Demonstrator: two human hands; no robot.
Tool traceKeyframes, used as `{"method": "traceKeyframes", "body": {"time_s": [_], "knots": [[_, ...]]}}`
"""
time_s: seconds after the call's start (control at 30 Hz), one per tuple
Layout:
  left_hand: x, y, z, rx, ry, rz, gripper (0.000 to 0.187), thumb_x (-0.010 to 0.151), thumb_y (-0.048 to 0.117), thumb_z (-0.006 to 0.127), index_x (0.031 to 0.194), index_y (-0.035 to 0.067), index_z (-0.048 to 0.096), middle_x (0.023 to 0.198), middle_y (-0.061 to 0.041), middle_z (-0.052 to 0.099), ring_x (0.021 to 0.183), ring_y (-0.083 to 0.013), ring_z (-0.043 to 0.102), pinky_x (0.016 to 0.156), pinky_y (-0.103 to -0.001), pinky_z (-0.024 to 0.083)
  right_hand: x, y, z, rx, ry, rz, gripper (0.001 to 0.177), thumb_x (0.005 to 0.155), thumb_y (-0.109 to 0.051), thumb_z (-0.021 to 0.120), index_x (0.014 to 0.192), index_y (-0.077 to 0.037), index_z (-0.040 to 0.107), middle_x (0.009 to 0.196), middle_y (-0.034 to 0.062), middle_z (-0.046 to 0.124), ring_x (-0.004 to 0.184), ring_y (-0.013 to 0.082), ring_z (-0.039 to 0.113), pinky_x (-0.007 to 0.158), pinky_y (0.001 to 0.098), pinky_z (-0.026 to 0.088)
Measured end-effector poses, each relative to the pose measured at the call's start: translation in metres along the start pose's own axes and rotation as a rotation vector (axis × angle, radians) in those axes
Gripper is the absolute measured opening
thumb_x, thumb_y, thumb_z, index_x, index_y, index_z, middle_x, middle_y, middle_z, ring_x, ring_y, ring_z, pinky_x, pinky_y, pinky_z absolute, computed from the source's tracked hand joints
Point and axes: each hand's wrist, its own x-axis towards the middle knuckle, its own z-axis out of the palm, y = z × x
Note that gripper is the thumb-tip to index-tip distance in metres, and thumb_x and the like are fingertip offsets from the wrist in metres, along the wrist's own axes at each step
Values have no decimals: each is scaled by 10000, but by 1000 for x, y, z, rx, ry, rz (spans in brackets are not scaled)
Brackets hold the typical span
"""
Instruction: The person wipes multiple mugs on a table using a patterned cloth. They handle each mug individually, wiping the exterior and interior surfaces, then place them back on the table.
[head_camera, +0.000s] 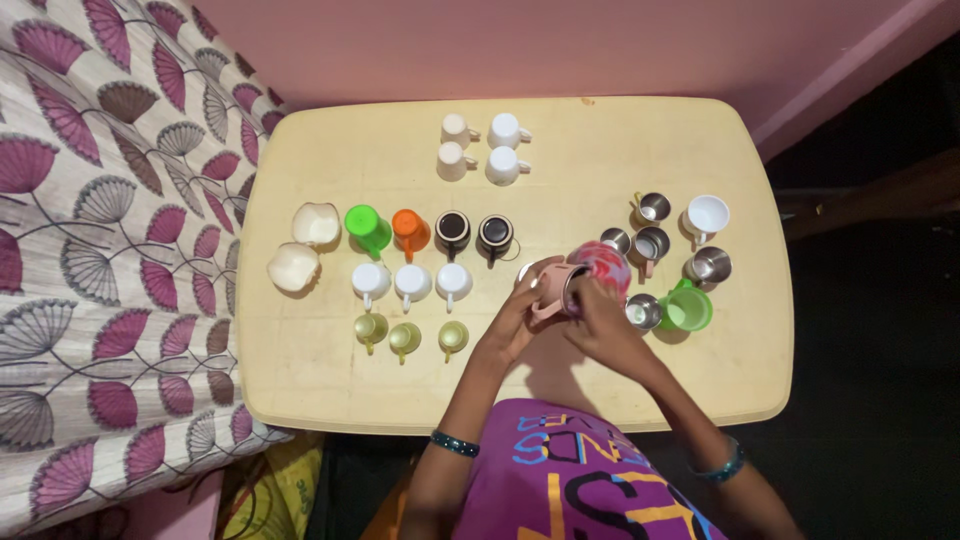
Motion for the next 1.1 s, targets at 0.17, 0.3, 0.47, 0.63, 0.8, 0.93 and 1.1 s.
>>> {"method": "traceKeyframes", "body": {"time_s": [0.17, 0.3, 0.47, 0.63, 0.8, 0.93, 1.1], "knots": [[-10, 10, -1, -194, -29, -16, 580, 1012, 376, 622, 1504, 115, 461, 1402, -109, 580, 1240, -243, 599, 1027, -430, 542, -2, -23, -38, 1189, 256, 279, 505, 816, 32, 701, 1241, -101, 462, 1129, 108, 586, 946, 215, 672, 784, 335, 591], [-13, 6, 2, -215, -50, 15, 587, 1011, 355, 618, 1506, 97, 440, 1413, -114, 575, 1270, -251, 604, 1059, -428, 546, -6, -39, -34, 1022, 790, 343, 371, 982, -21, 670, 1283, -32, 455, 1015, 180, 518, 826, 251, 498, 699, 351, 414], [-15, -1, 11, -300, -62, -29, 590, 1013, 368, 599, 1514, 120, 412, 1401, -122, 577, 1242, -254, 618, 1018, -402, 563, -8, -24, 16, -35, 526, -162, 313, 951, -152, 723, 1209, -9, 618, 1198, 165, 614, 1181, 297, 559, 965, 457, 482], [-28, 24, 27, -205, -16, 12, 593, 1015, 382, 580, 1522, 142, 385, 1390, -130, 579, 1214, -256, 633, 978, -375, 580, -28, -16, 22, -409, 339, -395, 547, 863, -382, 727, 1207, 33, 631, 1284, 243, 614, 1278, 416, 514, 1063, 556, 366], [-35, 35, 30, 121, -53, 13, 584, 1037, 366, 622, 1527, 146, 394, 1366, -169, 582, 1210, -272, 624, 978, -397, 573, -24, -19, 14, -425, 146, -353, 483, 823, -343, 732, 1173, -17, 667, 1240, 168, 651, 1280, 368, 527, 1090, 556, 328], [-32, 32, 20, 11, -89, -37, 582, 1029, 353, 631, 1515, 127, 402, 1367, -182, 582, 1204, -284, 622, 979, -439, 562, -18, -37, -4, -424, 12, -250, 294, 820, -259, 749, 1037, -71, 684, 1081, 70, 699, 1218, 294, 587, 1107, 534, 342], [-29, 11, 26, -271, -106, -51, 592, 1055, 343, 602, 1561, 110, 402, 1448, -163, 574, 1299, -271, 617, 1113, -402, 523, -28, -75, -53, -243, 189, -86, 214, 812, -252, 787, 946, -104, 710, 1003, 54, 710, 1097, 268, 633, 1021, 486, 407]]}}
